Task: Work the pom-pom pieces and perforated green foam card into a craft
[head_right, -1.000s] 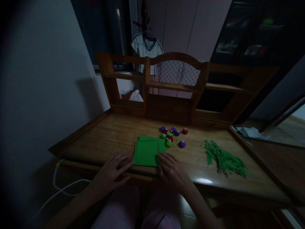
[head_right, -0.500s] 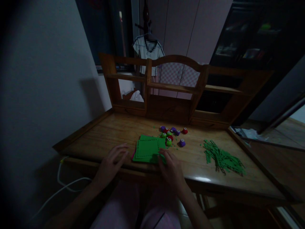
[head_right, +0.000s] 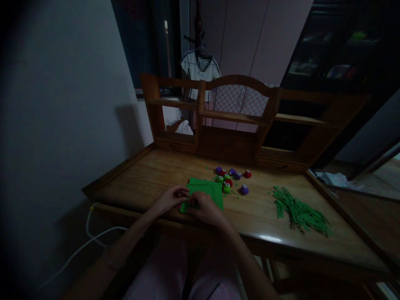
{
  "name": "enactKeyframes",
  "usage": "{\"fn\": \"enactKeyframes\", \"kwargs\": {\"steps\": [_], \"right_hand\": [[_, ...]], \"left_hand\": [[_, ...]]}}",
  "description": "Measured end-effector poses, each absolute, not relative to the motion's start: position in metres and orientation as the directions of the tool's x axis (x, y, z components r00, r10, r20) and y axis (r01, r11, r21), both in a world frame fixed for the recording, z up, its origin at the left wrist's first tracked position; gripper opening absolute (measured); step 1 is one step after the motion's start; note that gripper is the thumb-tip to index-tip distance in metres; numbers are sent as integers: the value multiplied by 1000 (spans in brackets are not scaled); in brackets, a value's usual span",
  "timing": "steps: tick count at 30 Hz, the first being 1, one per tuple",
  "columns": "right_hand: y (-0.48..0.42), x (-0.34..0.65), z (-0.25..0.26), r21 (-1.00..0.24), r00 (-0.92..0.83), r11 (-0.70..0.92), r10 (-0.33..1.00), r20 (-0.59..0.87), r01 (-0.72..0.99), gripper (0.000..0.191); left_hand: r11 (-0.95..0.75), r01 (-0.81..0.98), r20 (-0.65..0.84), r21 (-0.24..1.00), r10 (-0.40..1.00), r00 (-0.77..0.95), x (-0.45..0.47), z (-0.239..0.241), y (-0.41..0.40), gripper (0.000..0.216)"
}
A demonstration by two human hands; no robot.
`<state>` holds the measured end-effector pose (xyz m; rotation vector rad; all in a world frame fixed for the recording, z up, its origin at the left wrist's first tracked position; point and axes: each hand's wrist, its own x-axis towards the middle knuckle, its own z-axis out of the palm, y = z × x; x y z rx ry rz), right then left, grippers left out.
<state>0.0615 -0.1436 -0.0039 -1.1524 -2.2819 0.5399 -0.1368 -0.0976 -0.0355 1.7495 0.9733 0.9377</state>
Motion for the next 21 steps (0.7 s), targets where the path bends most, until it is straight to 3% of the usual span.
{"fn": "enactKeyframes", "kwargs": {"steps": [8,12,21], "right_hand": [[-140,67,-3,-590,-445,503,858,255,632,30],[-140,69,2,-596,-452,467,872,189,653,25],[-139,53,2,-694,-561,558,785,264,455,9]], "left_hand": [[-224,163,136,961,895,425,-136,-27,-100,31],[-257,198,149,946,887,438,-139,-27,-99,32],[-304,247,152,920,858,490,-141,-21,-99,37]]}}
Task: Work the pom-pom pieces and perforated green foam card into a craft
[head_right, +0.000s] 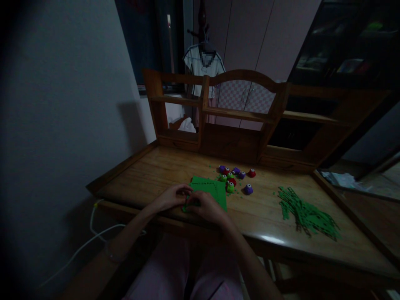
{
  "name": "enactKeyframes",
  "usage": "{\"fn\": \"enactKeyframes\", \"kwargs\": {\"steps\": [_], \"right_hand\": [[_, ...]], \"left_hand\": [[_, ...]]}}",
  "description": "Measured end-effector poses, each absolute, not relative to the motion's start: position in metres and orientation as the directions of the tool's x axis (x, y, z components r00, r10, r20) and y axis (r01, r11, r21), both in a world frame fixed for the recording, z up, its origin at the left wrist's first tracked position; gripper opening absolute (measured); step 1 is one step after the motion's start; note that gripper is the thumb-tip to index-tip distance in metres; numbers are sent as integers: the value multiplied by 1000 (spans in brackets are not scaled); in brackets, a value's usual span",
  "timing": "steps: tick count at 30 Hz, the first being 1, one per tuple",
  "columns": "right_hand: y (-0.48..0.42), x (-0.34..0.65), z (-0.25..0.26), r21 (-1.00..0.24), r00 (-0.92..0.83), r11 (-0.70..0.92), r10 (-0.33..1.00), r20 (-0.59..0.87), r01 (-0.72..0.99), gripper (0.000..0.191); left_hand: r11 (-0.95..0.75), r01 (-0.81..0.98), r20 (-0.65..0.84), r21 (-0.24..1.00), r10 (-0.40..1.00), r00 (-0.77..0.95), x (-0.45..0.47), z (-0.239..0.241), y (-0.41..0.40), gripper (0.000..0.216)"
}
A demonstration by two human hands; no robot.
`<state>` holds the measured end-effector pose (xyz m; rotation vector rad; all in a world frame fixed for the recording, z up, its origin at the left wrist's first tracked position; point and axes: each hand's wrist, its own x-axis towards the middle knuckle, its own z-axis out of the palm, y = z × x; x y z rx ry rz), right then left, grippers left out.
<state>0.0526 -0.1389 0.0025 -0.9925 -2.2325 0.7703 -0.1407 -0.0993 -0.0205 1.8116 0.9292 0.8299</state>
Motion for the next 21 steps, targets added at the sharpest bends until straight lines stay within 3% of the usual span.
{"fn": "enactKeyframes", "kwargs": {"steps": [12,21], "right_hand": [[-135,55,-12,-787,-525,511,801,289,346,11],[-137,62,-4,-808,-598,517,753,274,281,13]], "left_hand": [[-337,283,166,898,855,492,-143,-25,-100,37],[-409,349,181,843,826,533,-143,-33,-93,39]]}}
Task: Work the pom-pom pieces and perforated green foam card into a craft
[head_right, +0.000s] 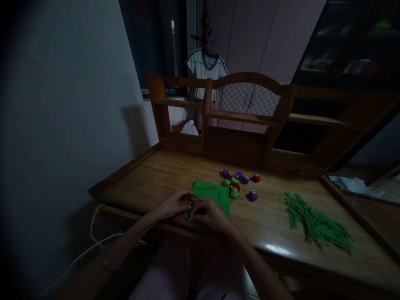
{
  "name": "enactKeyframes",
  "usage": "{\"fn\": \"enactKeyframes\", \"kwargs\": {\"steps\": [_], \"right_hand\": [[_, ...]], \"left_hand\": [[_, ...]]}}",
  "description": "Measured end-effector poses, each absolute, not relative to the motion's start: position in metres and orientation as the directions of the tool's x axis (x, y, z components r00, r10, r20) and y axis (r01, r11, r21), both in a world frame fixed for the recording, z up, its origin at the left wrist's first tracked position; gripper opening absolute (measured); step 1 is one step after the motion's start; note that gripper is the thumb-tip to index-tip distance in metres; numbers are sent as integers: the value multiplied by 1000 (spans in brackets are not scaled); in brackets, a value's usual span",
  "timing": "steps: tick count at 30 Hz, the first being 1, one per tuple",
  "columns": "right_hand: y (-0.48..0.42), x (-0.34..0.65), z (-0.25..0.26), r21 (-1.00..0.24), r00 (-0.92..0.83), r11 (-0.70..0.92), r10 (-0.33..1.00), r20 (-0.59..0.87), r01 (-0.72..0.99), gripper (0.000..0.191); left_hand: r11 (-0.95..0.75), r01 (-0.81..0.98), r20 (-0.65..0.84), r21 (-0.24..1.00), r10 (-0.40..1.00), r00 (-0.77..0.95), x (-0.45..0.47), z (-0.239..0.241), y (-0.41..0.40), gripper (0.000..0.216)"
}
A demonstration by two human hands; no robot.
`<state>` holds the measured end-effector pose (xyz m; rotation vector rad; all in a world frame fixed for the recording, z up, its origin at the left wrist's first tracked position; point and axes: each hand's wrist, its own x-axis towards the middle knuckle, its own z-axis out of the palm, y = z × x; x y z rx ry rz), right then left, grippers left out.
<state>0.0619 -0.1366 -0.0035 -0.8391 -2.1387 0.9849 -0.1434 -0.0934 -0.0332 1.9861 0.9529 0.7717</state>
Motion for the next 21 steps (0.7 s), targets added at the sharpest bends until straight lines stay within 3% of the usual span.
{"fn": "enactKeyframes", "kwargs": {"steps": [4,9,21], "right_hand": [[-134,73,-3,-796,-557,494,793,247,350,25],[-130,75,-4,-773,-595,527,764,249,353,16],[-130,77,-3,-806,-632,516,736,244,289,16]], "left_hand": [[-418,336,192,844,821,537,-145,-35,-93,38],[-414,338,188,845,822,537,-145,-29,-95,39],[-430,329,204,841,814,544,-145,-28,-96,40]]}}
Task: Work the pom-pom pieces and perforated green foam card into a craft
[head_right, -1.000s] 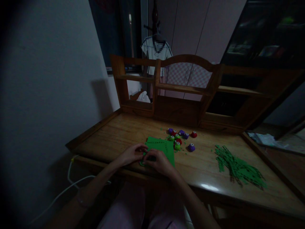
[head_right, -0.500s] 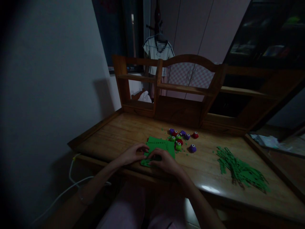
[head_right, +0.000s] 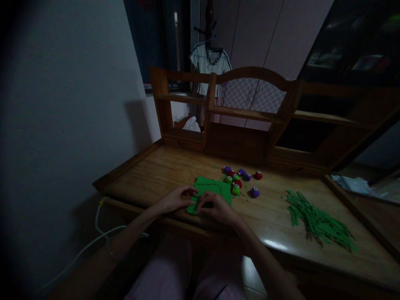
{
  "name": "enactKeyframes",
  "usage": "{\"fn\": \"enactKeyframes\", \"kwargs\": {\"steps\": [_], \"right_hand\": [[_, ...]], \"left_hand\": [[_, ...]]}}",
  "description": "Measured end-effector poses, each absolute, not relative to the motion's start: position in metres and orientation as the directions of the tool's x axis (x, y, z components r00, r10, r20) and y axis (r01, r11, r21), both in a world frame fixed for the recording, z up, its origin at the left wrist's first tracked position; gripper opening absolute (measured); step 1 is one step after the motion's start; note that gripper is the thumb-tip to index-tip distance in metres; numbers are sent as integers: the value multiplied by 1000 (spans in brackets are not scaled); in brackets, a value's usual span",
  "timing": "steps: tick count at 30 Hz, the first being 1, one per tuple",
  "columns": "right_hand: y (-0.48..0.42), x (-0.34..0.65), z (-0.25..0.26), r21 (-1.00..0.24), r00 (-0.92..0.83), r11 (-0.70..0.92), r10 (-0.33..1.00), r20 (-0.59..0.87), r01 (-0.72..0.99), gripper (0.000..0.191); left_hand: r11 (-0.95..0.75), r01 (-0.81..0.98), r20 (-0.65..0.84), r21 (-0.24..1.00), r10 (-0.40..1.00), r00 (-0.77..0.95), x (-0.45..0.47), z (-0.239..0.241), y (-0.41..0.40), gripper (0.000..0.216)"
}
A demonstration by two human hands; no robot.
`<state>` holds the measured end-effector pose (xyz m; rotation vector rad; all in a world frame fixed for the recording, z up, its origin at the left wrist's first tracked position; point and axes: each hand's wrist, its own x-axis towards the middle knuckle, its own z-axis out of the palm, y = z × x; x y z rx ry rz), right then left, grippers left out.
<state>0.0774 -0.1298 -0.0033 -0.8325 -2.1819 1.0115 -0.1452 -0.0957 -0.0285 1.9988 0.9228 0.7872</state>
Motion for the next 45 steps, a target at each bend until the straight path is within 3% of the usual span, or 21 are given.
{"fn": "enactKeyframes", "kwargs": {"steps": [5,10,16,27,32,39,45], "right_hand": [[-132,88,4,-810,-676,505,711,194,298,18],[-132,94,7,-799,-622,467,768,154,379,36],[-127,86,1,-790,-628,517,744,226,329,18],[-130,110,7,-787,-681,529,705,199,318,17],[-130,108,12,-771,-671,531,717,189,351,37],[-121,103,3,-783,-641,521,738,211,341,23],[-121,121,7,-783,-654,481,745,129,394,23]], "left_hand": [[-437,322,213,840,811,545,-146,-30,-95,39],[-474,348,241,809,807,539,-144,-24,-102,36],[-512,490,264,706,832,489,-140,-22,-107,36],[-537,486,286,689,818,499,-141,-26,-106,39],[-532,492,278,689,821,498,-141,-25,-107,38],[-520,503,258,690,827,500,-140,-24,-106,37],[-514,522,250,681,833,494,-140,-23,-107,38]]}}
